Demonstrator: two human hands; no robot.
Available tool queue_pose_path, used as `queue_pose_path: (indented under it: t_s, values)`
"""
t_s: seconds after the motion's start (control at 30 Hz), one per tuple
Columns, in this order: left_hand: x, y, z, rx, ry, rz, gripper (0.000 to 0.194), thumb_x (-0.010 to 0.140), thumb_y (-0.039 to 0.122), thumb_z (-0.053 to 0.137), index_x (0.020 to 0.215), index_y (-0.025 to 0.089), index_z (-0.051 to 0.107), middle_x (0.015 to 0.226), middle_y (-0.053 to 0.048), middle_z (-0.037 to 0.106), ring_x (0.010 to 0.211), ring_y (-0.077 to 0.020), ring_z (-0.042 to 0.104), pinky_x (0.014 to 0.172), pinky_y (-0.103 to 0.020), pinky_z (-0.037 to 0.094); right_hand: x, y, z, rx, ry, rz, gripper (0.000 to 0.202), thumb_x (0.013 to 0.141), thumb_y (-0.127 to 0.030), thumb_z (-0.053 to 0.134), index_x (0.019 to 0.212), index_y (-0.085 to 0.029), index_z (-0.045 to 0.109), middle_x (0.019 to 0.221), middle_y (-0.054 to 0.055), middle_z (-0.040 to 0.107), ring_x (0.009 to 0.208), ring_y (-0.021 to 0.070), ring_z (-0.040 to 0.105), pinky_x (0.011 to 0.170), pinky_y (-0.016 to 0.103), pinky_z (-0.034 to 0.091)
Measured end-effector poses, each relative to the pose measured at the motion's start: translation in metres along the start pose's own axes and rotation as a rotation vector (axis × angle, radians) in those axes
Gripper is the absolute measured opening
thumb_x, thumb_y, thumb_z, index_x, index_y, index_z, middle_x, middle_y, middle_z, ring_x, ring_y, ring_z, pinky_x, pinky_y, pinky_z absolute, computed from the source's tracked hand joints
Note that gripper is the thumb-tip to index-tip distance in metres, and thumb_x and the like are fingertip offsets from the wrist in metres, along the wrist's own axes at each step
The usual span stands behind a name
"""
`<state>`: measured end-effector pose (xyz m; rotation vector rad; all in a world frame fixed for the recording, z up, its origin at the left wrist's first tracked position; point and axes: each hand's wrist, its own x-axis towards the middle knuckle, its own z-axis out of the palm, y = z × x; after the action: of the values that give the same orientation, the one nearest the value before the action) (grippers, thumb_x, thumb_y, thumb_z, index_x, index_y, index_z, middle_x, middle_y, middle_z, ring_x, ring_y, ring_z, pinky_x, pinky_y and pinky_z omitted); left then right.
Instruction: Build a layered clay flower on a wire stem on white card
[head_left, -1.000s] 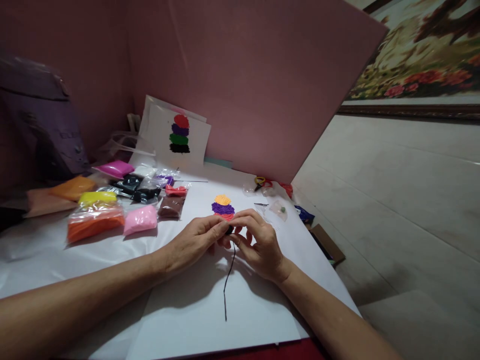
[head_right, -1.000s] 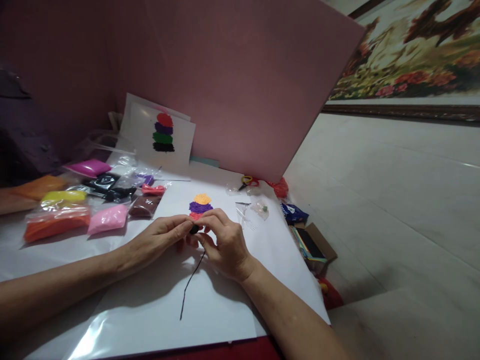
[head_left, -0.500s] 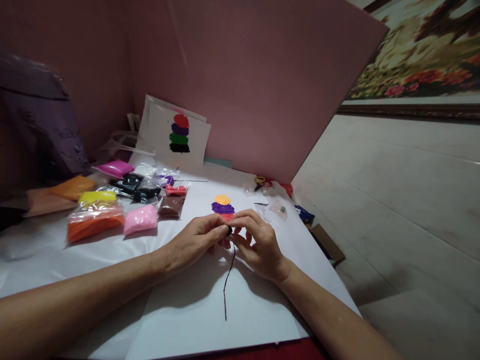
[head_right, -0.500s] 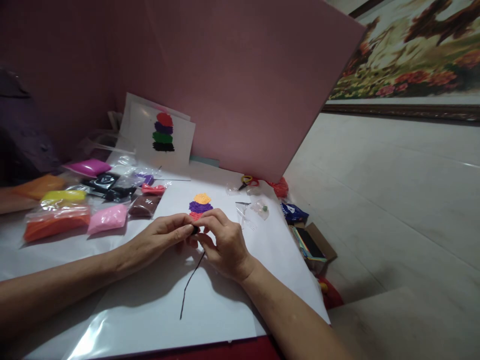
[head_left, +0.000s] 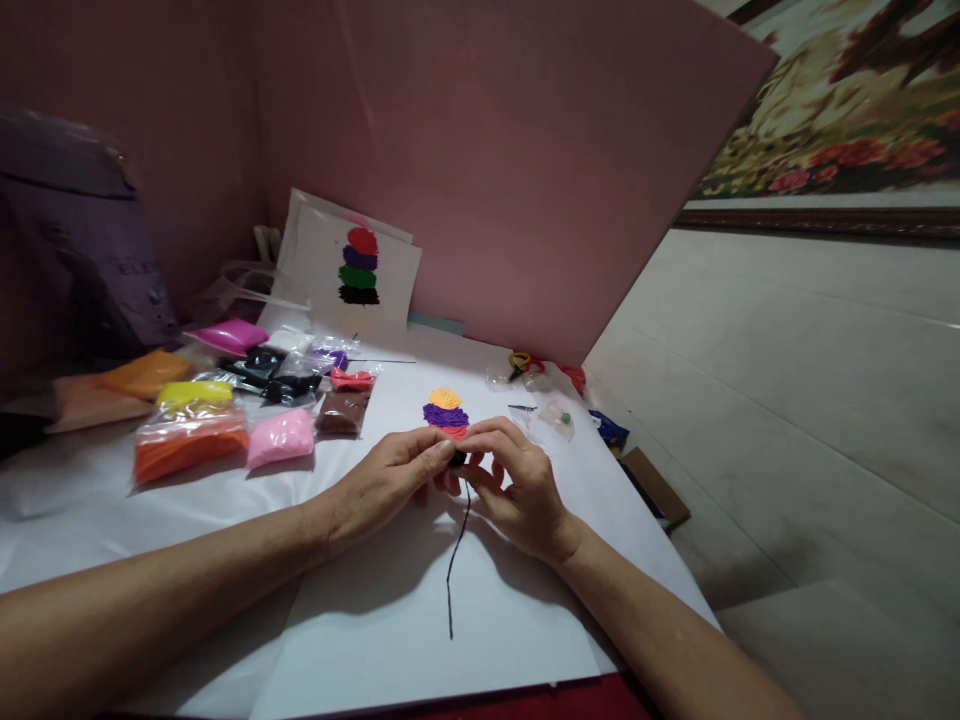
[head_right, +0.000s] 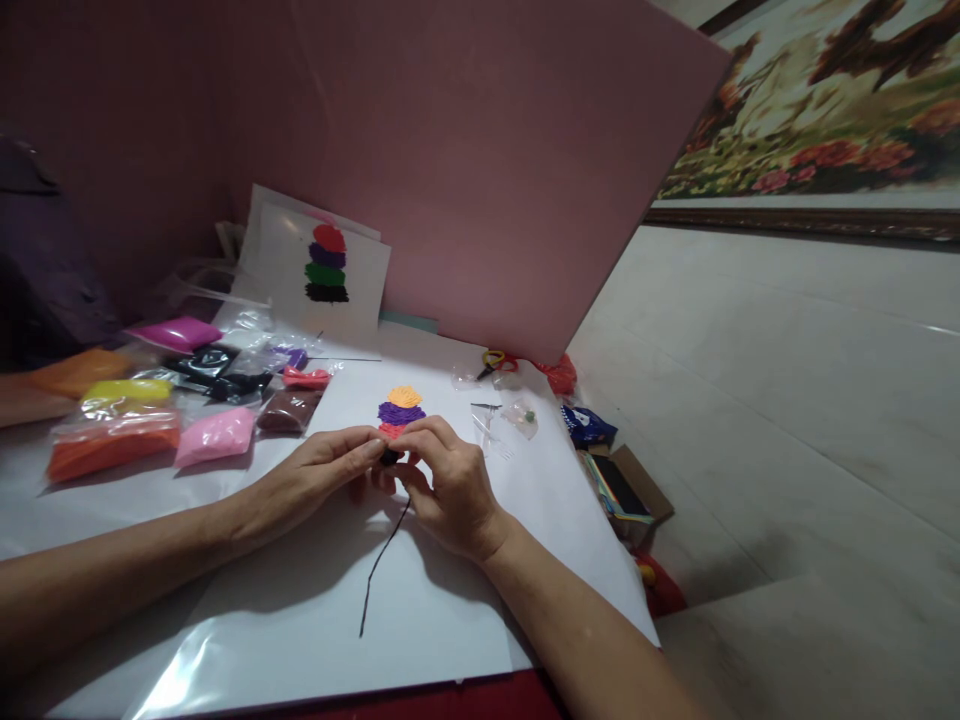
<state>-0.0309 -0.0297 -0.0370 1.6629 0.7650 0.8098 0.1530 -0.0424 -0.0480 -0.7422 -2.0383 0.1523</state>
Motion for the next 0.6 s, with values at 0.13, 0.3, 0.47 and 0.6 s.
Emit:
queue_pose_path:
  t_s: [0.13, 0.3, 0.47, 0.6]
  values:
    - [0.0, 0.0005, 0.0002, -0.018, -0.028, -0.018, 0.028, 0.086, 0.044, 0.05, 0.088, 0.017, 0.058, 0.077, -0.003, 0.063, 0.068, -0.015, 0.054, 0.063, -0.028, 0.04, 0.0004, -0.0006, 0.0002, -0.022, 0.003, 0.006, 0.024, 0.082, -0.008, 0.056, 0.101, -0.021, 0.061, 0.095, 0.006, 0.061, 0.074, 0.0141, 0.062, 0.059, 0.026, 0.057]
    - [-0.0001, -0.0002, -0.0012, -0.012, -0.023, 0.005, 0.03, 0.089, 0.043, 0.045, 0.086, 0.017, 0.06, 0.076, -0.003, 0.063, 0.069, -0.0153, 0.054, 0.063, -0.027, 0.04, 0.0001, -0.0004, 0.0002, -0.002, 0.004, 0.003, 0.025, 0.082, -0.007, 0.057, 0.102, -0.022, 0.061, 0.095, 0.006, 0.062, 0.078, 0.0153, 0.063, 0.059, 0.027, 0.057]
    - [-0.0005, -0.0001, -0.0017, -0.019, -0.035, 0.015, 0.025, 0.089, 0.038, 0.047, 0.088, 0.017, 0.06, 0.076, -0.002, 0.063, 0.069, -0.0143, 0.053, 0.063, -0.027, 0.04, -0.0007, 0.001, 0.0002, 0.004, -0.002, 0.001, 0.027, 0.081, -0.006, 0.057, 0.102, -0.022, 0.06, 0.096, 0.006, 0.061, 0.077, 0.0149, 0.062, 0.058, 0.026, 0.057]
    - [-0.0002, 0.0, -0.0013, -0.018, -0.028, 0.012, 0.025, 0.089, 0.039, 0.047, 0.084, 0.017, 0.058, 0.074, -0.002, 0.062, 0.067, -0.0138, 0.052, 0.063, -0.027, 0.039, -0.0002, 0.0006, 0.0002, 0.009, -0.009, 0.0, 0.026, 0.082, -0.006, 0.057, 0.102, -0.022, 0.06, 0.096, 0.006, 0.061, 0.076, 0.0146, 0.062, 0.058, 0.026, 0.057]
